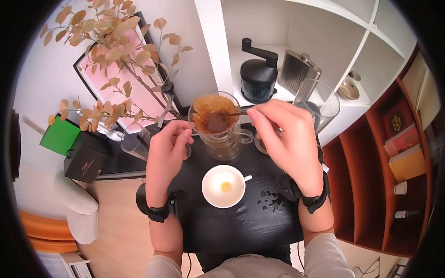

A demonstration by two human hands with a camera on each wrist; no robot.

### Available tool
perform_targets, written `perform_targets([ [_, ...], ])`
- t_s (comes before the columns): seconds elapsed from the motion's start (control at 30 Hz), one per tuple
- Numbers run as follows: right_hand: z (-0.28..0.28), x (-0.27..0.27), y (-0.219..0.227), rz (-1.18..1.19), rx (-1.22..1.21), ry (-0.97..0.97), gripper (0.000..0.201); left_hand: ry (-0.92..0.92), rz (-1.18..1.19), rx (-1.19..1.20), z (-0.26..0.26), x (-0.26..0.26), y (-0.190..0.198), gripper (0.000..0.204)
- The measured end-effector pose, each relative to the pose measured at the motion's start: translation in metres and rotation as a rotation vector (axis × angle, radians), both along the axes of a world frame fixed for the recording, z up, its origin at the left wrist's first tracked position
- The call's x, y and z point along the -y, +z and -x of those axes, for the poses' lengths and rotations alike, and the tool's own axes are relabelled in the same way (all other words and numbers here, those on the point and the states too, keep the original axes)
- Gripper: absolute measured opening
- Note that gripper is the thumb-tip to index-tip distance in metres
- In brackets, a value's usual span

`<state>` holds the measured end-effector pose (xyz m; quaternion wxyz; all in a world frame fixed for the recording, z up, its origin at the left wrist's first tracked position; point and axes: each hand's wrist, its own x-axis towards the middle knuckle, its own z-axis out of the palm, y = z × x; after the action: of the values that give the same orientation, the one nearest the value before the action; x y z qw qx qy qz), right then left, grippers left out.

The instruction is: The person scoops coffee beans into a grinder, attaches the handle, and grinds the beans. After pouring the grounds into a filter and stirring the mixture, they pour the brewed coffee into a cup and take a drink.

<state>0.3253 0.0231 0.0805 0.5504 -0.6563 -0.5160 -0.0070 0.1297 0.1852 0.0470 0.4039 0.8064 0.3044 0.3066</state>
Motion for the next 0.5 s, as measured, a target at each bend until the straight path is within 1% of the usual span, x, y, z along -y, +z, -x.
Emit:
perform_targets([
  [0.13,-0.002,-0.0023,-0.0034,-0.039,0.083,-0.002,0.013,-0.011,-0.025,-0.005,0.0009,0.0003,-0.0011,0.014],
  [0.2,0.0001,-0.0023,-0.0033,-0.018,-0.076,0.044,0.015,-0.028,-0.043,0.014,0.0006,-0.0004,-0.0034,0.015],
  [0.33,0.006,0.0027,-0.0019,-0.015,-0.172,0.048,0.015,-0.034,-0.07,-0.009,0.0021,0.0006,-0.0036,0.016],
  [0.4,0.0021,0.0012,-0.0032,0.016,-0.085,-0.007,0.014,-0.033,-0.101,-0.015,0.0019,-0.0007,-0.0025,0.016],
  [0.43,0.0004,0.0003,-0.0039,0.014,-0.085,-0.006,0.014,-0.032,-0.103,-0.015,0.0017,-0.0004,-0.0016,0.016],
  [0.5,-0.0031,-0.0016,-0.0059,0.029,0.037,-0.073,0.013,-0.022,-0.035,-0.017,0.0006,0.0012,0.0002,0.017],
])
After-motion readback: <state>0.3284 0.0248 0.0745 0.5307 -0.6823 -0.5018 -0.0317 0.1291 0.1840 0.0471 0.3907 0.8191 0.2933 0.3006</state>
